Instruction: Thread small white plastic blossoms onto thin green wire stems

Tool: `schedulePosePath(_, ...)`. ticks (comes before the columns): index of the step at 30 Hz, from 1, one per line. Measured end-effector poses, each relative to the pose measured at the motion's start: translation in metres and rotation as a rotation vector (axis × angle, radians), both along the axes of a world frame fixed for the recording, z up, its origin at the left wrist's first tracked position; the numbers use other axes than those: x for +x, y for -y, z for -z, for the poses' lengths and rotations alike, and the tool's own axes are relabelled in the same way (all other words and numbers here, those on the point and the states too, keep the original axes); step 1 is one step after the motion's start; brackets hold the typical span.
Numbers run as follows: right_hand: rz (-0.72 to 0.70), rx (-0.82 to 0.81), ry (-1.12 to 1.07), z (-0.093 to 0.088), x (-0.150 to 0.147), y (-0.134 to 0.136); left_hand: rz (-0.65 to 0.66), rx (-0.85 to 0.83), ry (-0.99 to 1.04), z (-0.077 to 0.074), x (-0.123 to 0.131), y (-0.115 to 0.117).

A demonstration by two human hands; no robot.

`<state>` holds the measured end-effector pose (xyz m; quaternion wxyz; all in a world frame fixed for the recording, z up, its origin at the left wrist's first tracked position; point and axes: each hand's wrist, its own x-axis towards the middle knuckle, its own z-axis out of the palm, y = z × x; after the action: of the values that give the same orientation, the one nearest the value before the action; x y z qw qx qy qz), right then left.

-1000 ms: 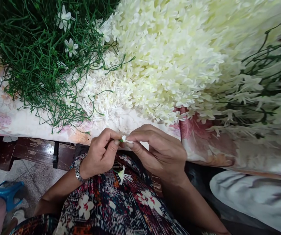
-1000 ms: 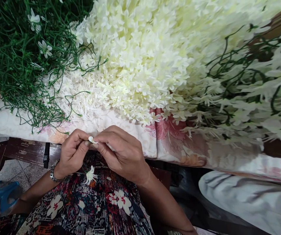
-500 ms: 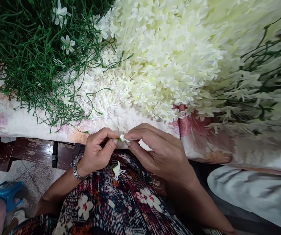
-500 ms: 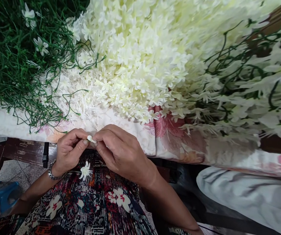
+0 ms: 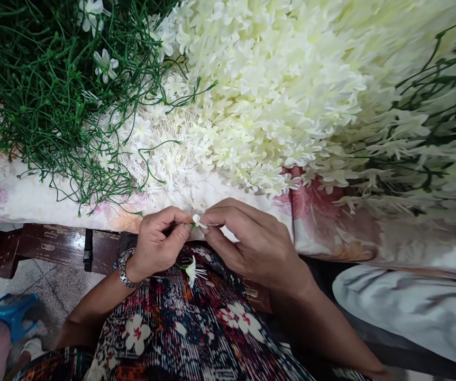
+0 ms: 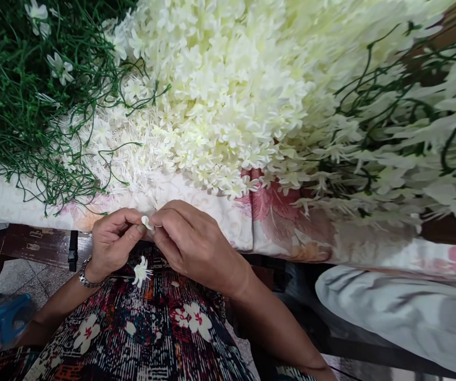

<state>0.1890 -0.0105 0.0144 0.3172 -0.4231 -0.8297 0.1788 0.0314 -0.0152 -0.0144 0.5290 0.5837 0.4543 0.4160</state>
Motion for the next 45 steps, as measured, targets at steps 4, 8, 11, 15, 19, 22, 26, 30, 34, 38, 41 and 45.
schedulePosePath(4,0.003,-0.051,-0.078,0.005,-0.001,-0.002,-0.017,-0.029,0.056,0.0,0.0,-0.002)
schedulePosePath(8,0.014,-0.063,-0.149,0.008,-0.003,-0.004,-0.014,-0.073,0.123,-0.001,-0.001,-0.003)
schedulePosePath(11,0.023,-0.053,-0.158,0.01,-0.005,-0.004,-0.023,-0.068,0.152,0.0,0.0,-0.003)
schedulePosePath(15,0.023,-0.021,-0.16,0.014,-0.006,-0.003,-0.046,-0.058,0.15,0.0,0.001,-0.002)
schedulePosePath(19,0.031,-0.002,-0.149,0.017,-0.006,-0.002,-0.058,-0.065,0.12,0.001,0.001,-0.002)
schedulePosePath(22,0.029,0.002,-0.125,0.018,-0.006,-0.001,-0.044,-0.054,0.095,0.001,0.001,-0.002)
schedulePosePath(26,0.016,0.006,-0.109,0.017,-0.005,-0.002,-0.034,-0.008,0.049,0.001,0.001,-0.002)
schedulePosePath(30,0.0,0.002,-0.086,0.016,-0.004,-0.003,-0.031,0.041,0.013,0.001,0.002,-0.003)
schedulePosePath(34,-0.01,-0.003,-0.061,0.016,-0.004,-0.003,-0.039,0.071,-0.031,-0.001,0.002,-0.004)
schedulePosePath(38,-0.02,-0.01,-0.064,0.015,-0.005,-0.003,-0.039,0.084,-0.055,-0.001,0.002,-0.004)
schedulePosePath(41,-0.031,-0.006,-0.048,0.014,-0.005,-0.003,-0.037,0.094,-0.064,-0.001,0.002,-0.004)
schedulePosePath(45,-0.038,0.017,-0.01,0.014,-0.006,-0.004,-0.047,0.088,-0.06,-0.001,0.003,-0.005)
